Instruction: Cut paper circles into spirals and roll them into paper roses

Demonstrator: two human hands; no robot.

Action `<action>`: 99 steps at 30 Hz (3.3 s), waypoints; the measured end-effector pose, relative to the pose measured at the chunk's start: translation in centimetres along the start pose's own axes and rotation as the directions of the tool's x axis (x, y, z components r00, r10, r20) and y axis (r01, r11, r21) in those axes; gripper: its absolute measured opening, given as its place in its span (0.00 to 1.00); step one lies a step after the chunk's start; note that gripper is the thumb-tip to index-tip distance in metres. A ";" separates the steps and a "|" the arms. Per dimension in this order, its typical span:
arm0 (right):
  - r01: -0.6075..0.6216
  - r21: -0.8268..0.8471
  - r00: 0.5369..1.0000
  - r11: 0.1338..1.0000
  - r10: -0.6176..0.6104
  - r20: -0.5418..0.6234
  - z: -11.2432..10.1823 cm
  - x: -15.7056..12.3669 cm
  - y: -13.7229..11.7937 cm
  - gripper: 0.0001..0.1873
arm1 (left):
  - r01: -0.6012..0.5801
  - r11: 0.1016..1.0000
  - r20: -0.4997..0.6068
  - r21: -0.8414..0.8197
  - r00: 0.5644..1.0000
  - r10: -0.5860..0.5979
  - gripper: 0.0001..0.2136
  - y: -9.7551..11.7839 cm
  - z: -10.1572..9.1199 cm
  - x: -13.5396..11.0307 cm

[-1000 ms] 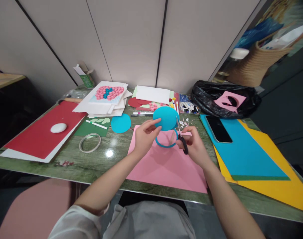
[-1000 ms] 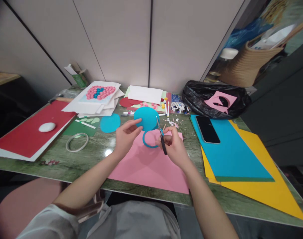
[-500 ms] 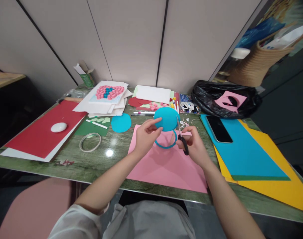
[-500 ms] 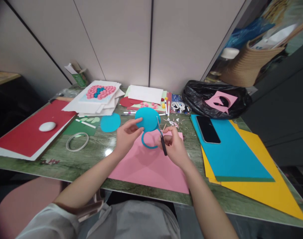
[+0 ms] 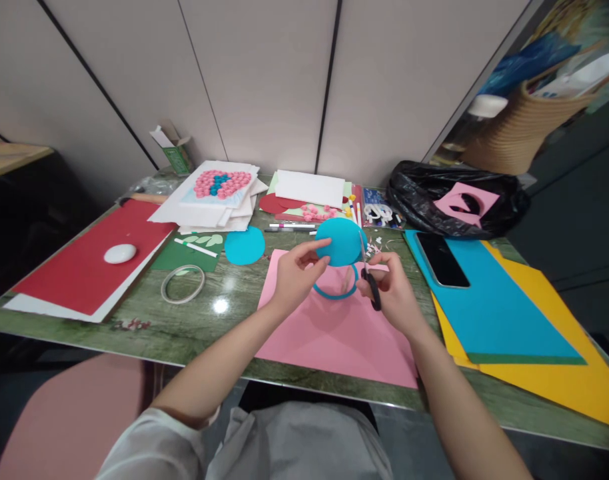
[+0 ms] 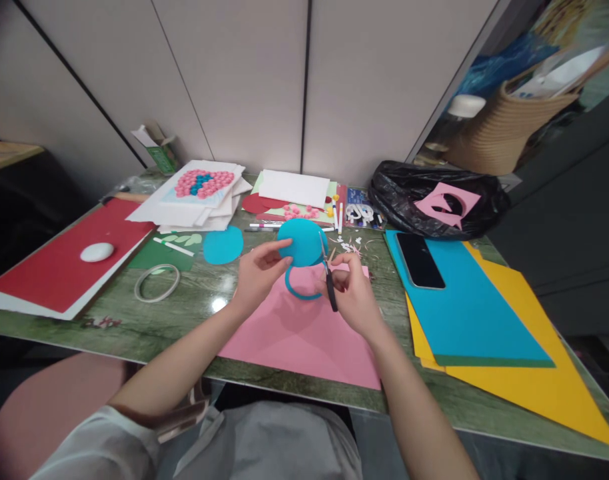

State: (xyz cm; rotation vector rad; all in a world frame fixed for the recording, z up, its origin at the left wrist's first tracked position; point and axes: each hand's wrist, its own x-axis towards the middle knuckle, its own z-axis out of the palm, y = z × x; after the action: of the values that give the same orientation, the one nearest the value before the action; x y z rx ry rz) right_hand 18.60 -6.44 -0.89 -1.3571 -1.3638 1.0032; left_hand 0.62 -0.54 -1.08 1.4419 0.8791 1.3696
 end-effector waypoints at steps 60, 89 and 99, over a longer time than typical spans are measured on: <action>-0.036 0.013 0.999 0.999 0.036 -0.004 0.0 0.1 0.2 0.21 | 0.037 0.999 0.000 0.020 0.999 -0.037 0.09 0.5 -0.1 -0.2; -0.037 0.017 0.999 0.999 0.037 0.012 0.2 0.0 0.2 0.21 | 0.027 1.000 -0.059 0.003 0.998 -0.027 0.14 0.0 -0.1 0.0; -0.021 -0.046 1.000 0.999 0.020 -0.018 0.1 0.1 0.1 0.21 | 0.009 1.000 -0.020 -0.006 1.000 -0.009 0.13 0.3 0.1 -0.1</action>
State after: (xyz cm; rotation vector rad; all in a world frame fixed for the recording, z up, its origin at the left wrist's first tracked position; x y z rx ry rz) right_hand 18.52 -6.32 -1.06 -1.4135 -1.3701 0.9759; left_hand 0.67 -0.71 -0.84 1.4203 0.8930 1.3814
